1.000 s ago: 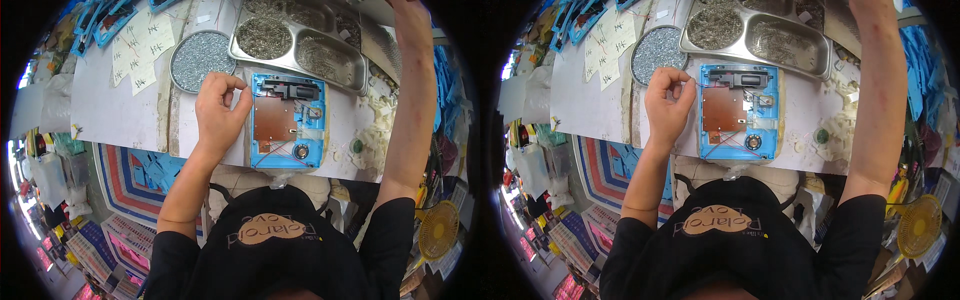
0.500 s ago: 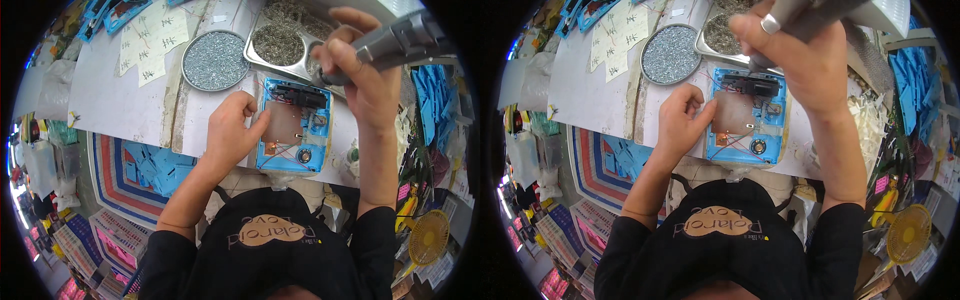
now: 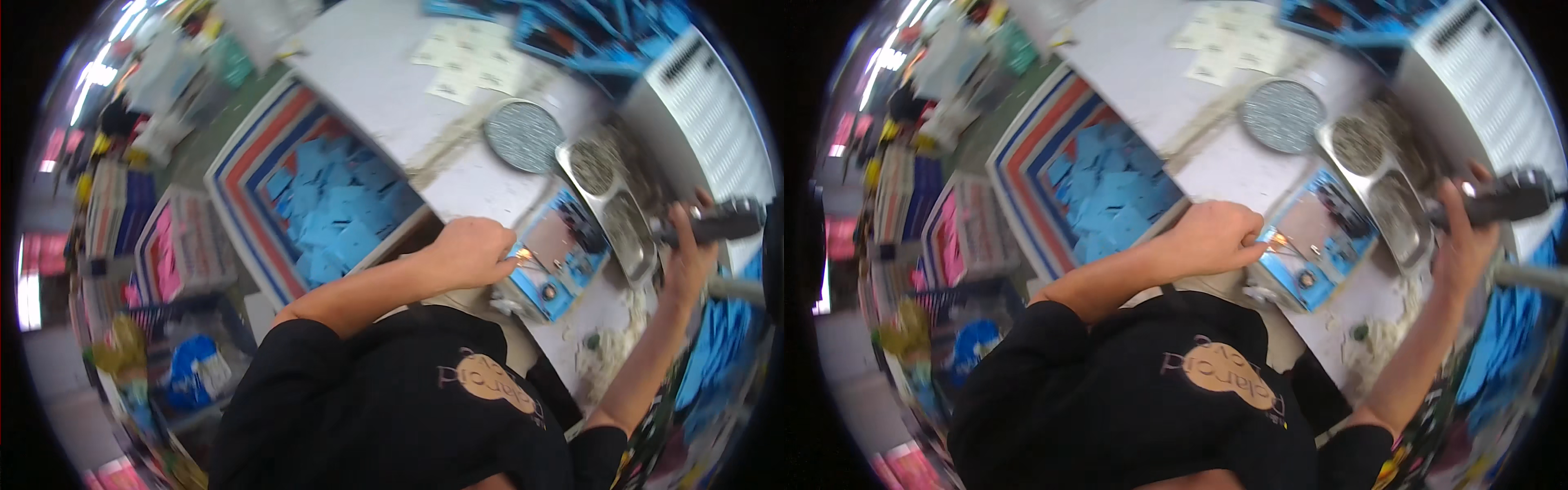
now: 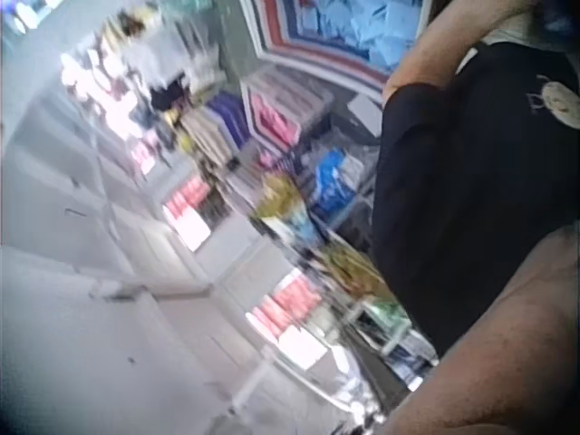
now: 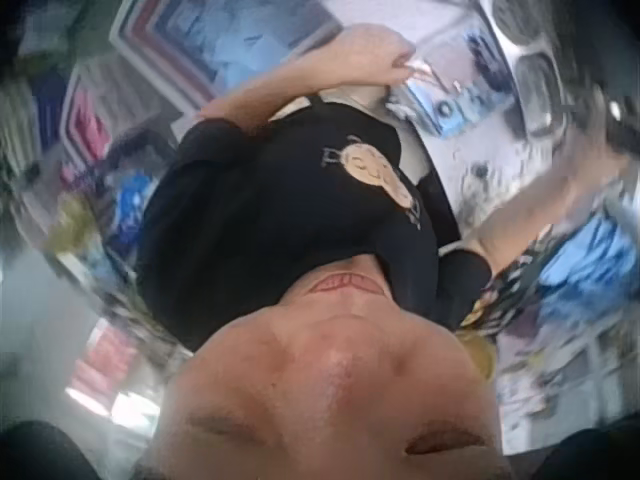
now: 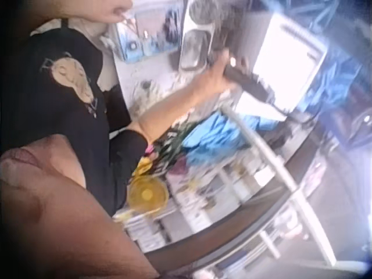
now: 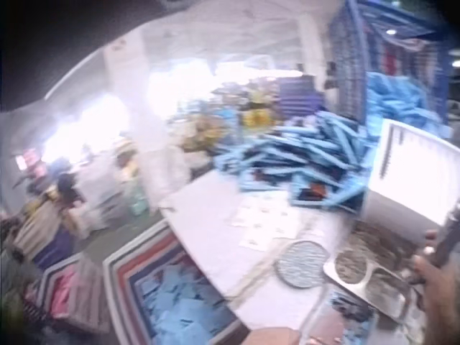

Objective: Assembling or repairing a blue electronic device using a glue gun and soldering iron.

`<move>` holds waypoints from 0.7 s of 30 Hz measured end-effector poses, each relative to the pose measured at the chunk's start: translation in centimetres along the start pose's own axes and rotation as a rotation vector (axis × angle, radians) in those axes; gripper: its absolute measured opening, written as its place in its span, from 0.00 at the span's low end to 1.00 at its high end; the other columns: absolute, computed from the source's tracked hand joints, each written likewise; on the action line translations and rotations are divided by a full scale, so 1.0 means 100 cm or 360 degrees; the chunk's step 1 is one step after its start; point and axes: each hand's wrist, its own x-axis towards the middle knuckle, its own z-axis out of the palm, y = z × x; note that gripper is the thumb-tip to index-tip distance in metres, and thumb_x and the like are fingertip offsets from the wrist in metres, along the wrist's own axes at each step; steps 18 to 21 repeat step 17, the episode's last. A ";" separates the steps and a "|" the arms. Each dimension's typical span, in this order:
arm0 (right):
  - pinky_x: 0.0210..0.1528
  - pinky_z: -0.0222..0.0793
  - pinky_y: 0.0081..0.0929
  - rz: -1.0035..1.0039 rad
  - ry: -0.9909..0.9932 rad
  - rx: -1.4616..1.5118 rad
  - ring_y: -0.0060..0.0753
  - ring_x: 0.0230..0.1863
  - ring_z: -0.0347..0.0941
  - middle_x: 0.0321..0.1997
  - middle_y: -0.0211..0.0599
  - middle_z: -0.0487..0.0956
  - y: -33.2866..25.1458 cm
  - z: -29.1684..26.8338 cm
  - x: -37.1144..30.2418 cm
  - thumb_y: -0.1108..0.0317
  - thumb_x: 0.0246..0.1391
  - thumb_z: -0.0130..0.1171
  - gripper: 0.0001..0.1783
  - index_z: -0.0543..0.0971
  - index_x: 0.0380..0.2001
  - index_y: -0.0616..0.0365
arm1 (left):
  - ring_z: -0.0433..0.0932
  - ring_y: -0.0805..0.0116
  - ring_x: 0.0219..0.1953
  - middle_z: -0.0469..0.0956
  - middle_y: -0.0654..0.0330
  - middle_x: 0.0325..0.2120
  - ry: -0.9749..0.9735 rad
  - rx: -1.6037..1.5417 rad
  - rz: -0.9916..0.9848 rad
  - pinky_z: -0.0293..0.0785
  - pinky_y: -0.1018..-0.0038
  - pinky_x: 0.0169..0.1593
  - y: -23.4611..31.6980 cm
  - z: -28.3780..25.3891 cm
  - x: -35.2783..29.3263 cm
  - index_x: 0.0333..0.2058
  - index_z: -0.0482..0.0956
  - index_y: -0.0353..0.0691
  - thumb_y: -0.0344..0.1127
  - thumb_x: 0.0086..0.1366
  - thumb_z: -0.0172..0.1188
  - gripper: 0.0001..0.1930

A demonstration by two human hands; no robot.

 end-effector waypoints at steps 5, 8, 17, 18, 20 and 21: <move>0.64 0.64 0.26 -0.0113 -0.0145 -0.0084 0.28 0.55 0.73 0.53 0.38 0.77 -0.002 -0.042 0.006 0.76 0.61 0.63 0.30 0.67 0.65 0.68 | 0.77 0.59 0.24 0.76 0.52 0.20 0.0792 -0.0163 -0.0755 0.70 0.62 0.30 -0.102 0.010 -0.120 0.25 0.78 0.34 0.42 0.62 0.67 0.16; 0.69 0.60 0.33 -0.0116 -0.0144 -0.0265 0.34 0.63 0.69 0.61 0.44 0.74 -0.022 -0.031 -0.003 0.73 0.64 0.61 0.32 0.63 0.67 0.70 | 0.79 0.54 0.24 0.78 0.51 0.20 0.0715 -0.0647 -0.1830 0.72 0.59 0.28 -0.223 0.074 -0.272 0.25 0.78 0.35 0.53 0.64 0.66 0.23; 0.71 0.60 0.35 -0.0846 0.0352 -0.1130 0.41 0.71 0.63 0.70 0.45 0.69 -0.066 0.000 -0.075 0.71 0.61 0.65 0.38 0.61 0.70 0.66 | 0.77 0.43 0.51 0.72 0.40 0.54 0.1862 -0.3289 -0.1968 0.76 0.48 0.55 -0.291 0.245 -0.354 0.65 0.59 0.32 0.61 0.63 0.65 0.46; 0.71 0.60 0.35 -0.0846 0.0352 -0.1130 0.41 0.71 0.63 0.70 0.45 0.69 -0.066 0.000 -0.075 0.71 0.61 0.65 0.38 0.61 0.70 0.66 | 0.77 0.43 0.51 0.72 0.40 0.54 0.1862 -0.3289 -0.1968 0.76 0.48 0.55 -0.291 0.245 -0.354 0.65 0.59 0.32 0.61 0.63 0.65 0.46; 0.71 0.60 0.35 -0.0846 0.0352 -0.1130 0.41 0.71 0.63 0.70 0.45 0.69 -0.066 0.000 -0.075 0.71 0.61 0.65 0.38 0.61 0.70 0.66 | 0.77 0.43 0.51 0.72 0.40 0.54 0.1862 -0.3289 -0.1968 0.76 0.48 0.55 -0.291 0.245 -0.354 0.65 0.59 0.32 0.61 0.63 0.65 0.46; 0.71 0.60 0.35 -0.0846 0.0352 -0.1130 0.41 0.71 0.63 0.70 0.45 0.69 -0.066 0.000 -0.075 0.71 0.61 0.65 0.38 0.61 0.70 0.66 | 0.77 0.43 0.51 0.72 0.40 0.54 0.1862 -0.3289 -0.1968 0.76 0.48 0.55 -0.291 0.245 -0.354 0.65 0.59 0.32 0.61 0.63 0.65 0.46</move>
